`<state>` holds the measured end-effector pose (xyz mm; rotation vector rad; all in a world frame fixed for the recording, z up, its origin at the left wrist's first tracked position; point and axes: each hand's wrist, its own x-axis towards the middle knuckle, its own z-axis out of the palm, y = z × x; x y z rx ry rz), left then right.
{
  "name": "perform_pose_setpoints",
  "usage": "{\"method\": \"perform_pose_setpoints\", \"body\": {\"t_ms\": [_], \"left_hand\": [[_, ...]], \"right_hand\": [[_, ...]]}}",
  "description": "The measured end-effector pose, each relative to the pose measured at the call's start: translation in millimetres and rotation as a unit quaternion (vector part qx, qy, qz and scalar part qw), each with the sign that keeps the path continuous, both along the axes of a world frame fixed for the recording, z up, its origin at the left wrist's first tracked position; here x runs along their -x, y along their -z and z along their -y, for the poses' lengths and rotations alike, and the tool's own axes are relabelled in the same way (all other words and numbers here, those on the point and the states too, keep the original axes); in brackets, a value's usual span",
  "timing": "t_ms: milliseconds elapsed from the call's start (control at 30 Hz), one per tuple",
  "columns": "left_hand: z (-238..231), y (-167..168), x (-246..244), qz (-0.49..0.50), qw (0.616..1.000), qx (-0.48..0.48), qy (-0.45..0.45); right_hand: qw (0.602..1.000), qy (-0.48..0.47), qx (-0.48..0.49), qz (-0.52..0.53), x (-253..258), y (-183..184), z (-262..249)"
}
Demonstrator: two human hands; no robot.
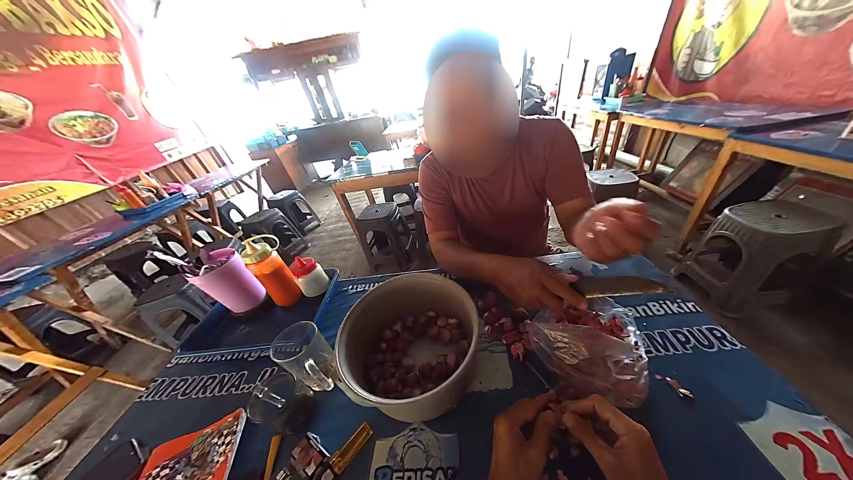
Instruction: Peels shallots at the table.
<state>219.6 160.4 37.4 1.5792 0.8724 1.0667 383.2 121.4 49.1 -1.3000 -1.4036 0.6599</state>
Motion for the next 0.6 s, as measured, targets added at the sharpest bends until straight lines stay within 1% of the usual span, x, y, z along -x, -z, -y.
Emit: {"method": "perform_pose_setpoints", "body": {"t_ms": [100, 200, 300, 433, 500, 600], "left_hand": [[1.0, -0.9, -1.0, 0.009, 1.000, 0.010, 0.008], [0.6, 0.6, -1.3, 0.005, 1.000, -0.027, 0.014], [-1.7, 3.2, -1.6, -0.008, 0.997, -0.071, 0.031], [-0.3, 5.1, -2.0, -0.033, 0.996, -0.078, 0.034], [-1.1, 9.7, -2.1, -0.019, 0.997, -0.075, 0.020], [-3.2, 10.5, -1.3, 0.003, 0.998, -0.059, -0.016]], "right_hand": [[0.999, -0.030, -0.013, 0.022, -0.9, 1.5, -1.1], [0.996, -0.025, -0.068, 0.053, -1.5, 6.5, -3.6], [0.996, -0.012, -0.077, 0.044, -2.4, 4.9, -3.6], [0.995, 0.000, -0.066, 0.072, -2.7, 6.8, -2.6], [0.995, 0.014, -0.058, 0.085, -0.8, 9.5, -1.9], [0.994, 0.009, -0.036, 0.106, -1.1, 11.0, -4.3]]}}
